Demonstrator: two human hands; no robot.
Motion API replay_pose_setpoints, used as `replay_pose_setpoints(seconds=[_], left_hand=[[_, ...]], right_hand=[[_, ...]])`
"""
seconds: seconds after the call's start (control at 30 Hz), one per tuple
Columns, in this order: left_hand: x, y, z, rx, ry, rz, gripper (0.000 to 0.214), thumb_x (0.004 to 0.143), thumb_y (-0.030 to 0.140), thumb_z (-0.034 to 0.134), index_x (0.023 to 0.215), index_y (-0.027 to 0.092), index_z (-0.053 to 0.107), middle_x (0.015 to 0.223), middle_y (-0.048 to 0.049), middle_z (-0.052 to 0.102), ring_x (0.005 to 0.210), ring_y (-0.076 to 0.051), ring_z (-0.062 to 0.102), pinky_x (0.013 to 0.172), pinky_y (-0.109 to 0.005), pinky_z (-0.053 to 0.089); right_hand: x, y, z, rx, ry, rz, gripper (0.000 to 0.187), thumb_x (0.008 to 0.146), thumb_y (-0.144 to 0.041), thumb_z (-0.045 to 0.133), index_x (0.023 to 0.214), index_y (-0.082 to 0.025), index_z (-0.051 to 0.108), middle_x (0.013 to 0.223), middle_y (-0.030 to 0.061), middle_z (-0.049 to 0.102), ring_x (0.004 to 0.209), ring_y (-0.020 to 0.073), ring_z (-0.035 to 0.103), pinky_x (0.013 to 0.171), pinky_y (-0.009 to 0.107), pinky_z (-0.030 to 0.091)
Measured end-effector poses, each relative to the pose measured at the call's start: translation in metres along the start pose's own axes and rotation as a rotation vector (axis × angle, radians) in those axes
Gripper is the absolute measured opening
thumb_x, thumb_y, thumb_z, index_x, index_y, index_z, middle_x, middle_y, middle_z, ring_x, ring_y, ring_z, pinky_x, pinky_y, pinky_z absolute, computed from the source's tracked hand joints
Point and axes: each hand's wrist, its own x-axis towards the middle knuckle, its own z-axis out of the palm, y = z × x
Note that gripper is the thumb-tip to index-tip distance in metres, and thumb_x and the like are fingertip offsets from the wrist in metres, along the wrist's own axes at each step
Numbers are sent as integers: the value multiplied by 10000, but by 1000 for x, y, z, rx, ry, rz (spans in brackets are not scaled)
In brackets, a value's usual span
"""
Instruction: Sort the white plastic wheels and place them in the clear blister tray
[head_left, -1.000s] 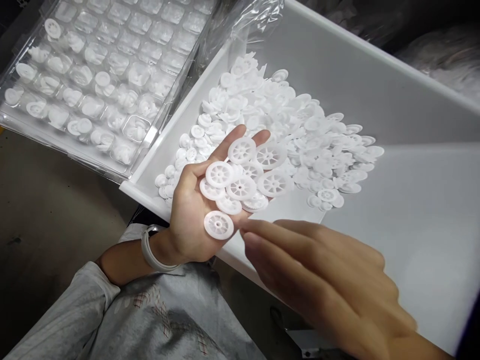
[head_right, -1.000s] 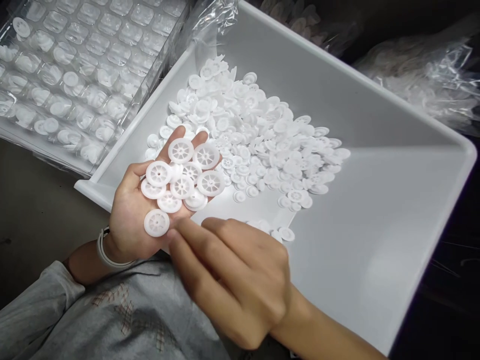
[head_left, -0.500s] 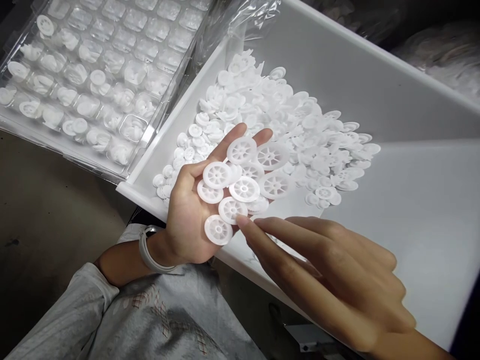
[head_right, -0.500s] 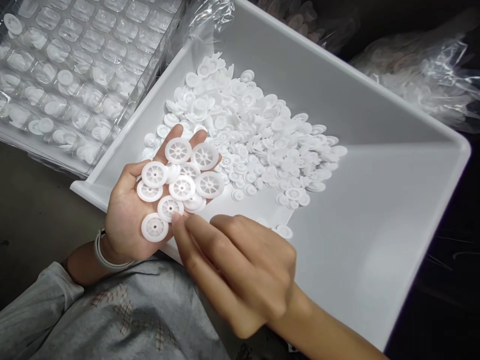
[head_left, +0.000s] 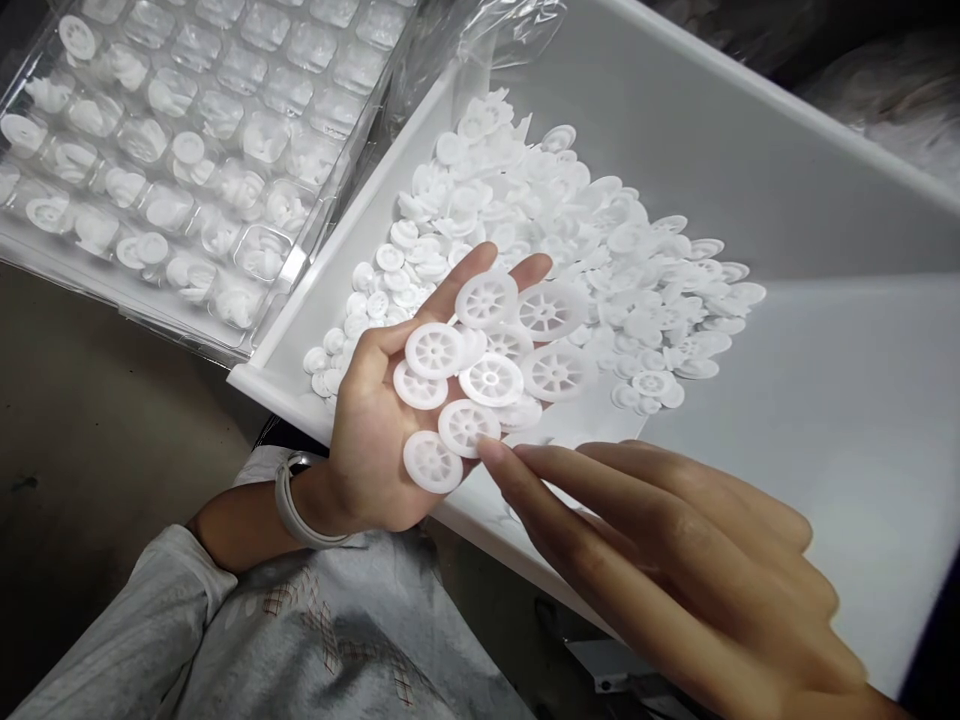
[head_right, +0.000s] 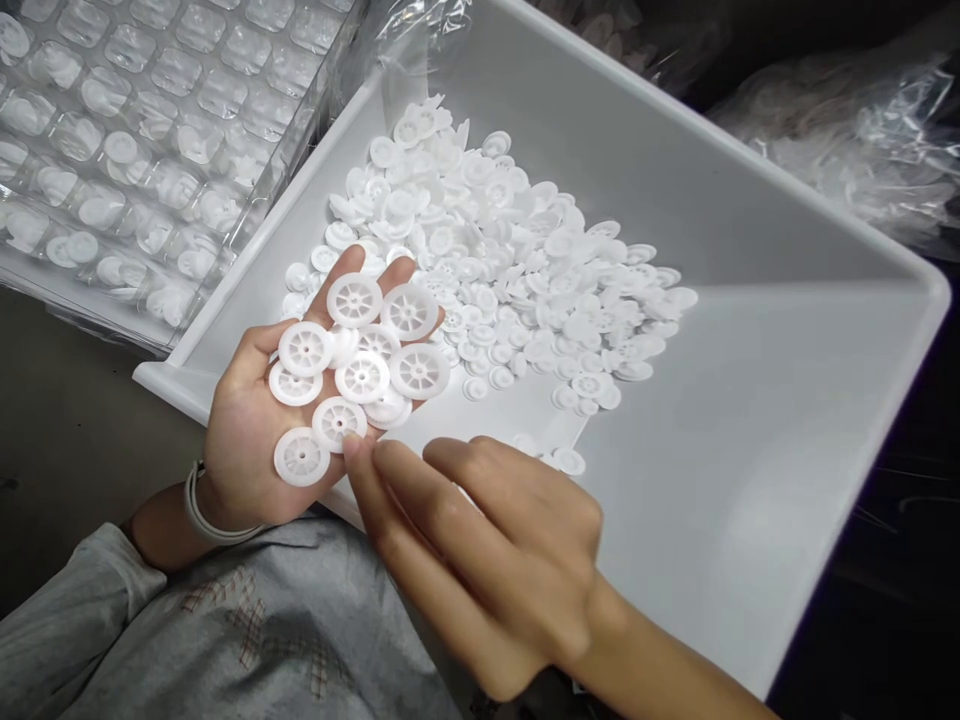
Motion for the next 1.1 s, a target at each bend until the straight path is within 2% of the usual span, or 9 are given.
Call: replay_pose_setpoints(seconds=[0.07, 0.13, 0.27, 0.37, 0.57, 0.7, 0.8, 0.93, 1.1], left_hand=[[0, 1, 0, 0, 5, -7, 476, 933, 297, 328, 1326, 227, 589, 1365, 14, 620, 1403, -262, 421, 1203, -448, 300], [0, 1, 1, -5, 9, -4, 483, 930, 292, 329, 1335, 220, 582, 1371, 10, 616, 1407, -263, 413, 1201, -445, 305], [0, 1, 3, -14, 15, -28, 498, 937, 282, 296, 1359, 217, 552, 1384, 13, 605, 1405, -253, 419, 1201, -449, 313], [0, 1, 3, 0, 24, -32, 496, 935, 299, 299, 1350, 231, 562, 1388, 21, 600, 1384, -238, 455, 1206, -422, 317], [-3, 2, 2, -14, 35, -58, 423, 901, 309, 402, 1245, 271, 646, 1325, -1, 645, 1329, -241, 529, 1169, -373, 397], [-3, 4, 2, -36, 31, -24, 403, 910, 317, 403, 1211, 257, 665, 1347, -3, 632, 1270, -231, 583, 1136, -372, 435], [-4, 4, 3, -26, 60, -8, 391, 916, 316, 389, 1149, 253, 697, 1276, 6, 678, 1223, -202, 615, 1035, -294, 510], [-3, 4, 3, -4, 61, -47, 419, 929, 312, 345, 1144, 265, 701, 1235, 41, 695, 1177, -162, 640, 948, -215, 533], [-2, 5, 0, -1, 45, -37, 438, 929, 302, 325, 1155, 269, 699, 1230, 48, 695, 1164, -173, 651, 976, -272, 532]], right_hand=[[-3, 1, 2, -7, 49, -9, 256, 780, 52, 621, 974, -105, 679, 874, 68, 693, 659, 148, 591, 461, 297, 457], [-3, 1, 1, 18, 44, 7, 226, 817, 9, 603, 976, -132, 682, 912, 63, 684, 683, 151, 601, 478, 301, 471], [10, 3, -11, 121, -13, 165, 151, 890, -108, 585, 986, -176, 679, 923, 72, 654, 687, 158, 601, 518, 329, 452], [30, 9, -18, 130, 3, 252, 157, 869, -131, 639, 1006, -203, 666, 887, 55, 642, 659, 145, 561, 541, 331, 417], [57, 19, -6, 60, -114, 144, 247, 860, -181, 684, 1101, -177, 631, 1079, 93, 642, 864, 189, 611, 712, 343, 491], [50, 16, -5, 127, -97, 128, 218, 863, -162, 677, 1078, -147, 646, 1051, 111, 640, 781, 175, 561, 641, 364, 447], [41, 10, -7, 182, -86, 105, 188, 891, -139, 608, 1069, -150, 671, 1090, 110, 657, 813, 187, 585, 604, 371, 441], [34, 5, -5, 247, -115, 131, 182, 924, -178, 506, 929, -213, 684, 1110, 73, 667, 868, 208, 599, 538, 386, 423], [30, 7, 0, 255, -149, 94, 200, 908, -197, 498, 817, -228, 673, 1164, 50, 650, 905, 212, 604, 542, 395, 445]])
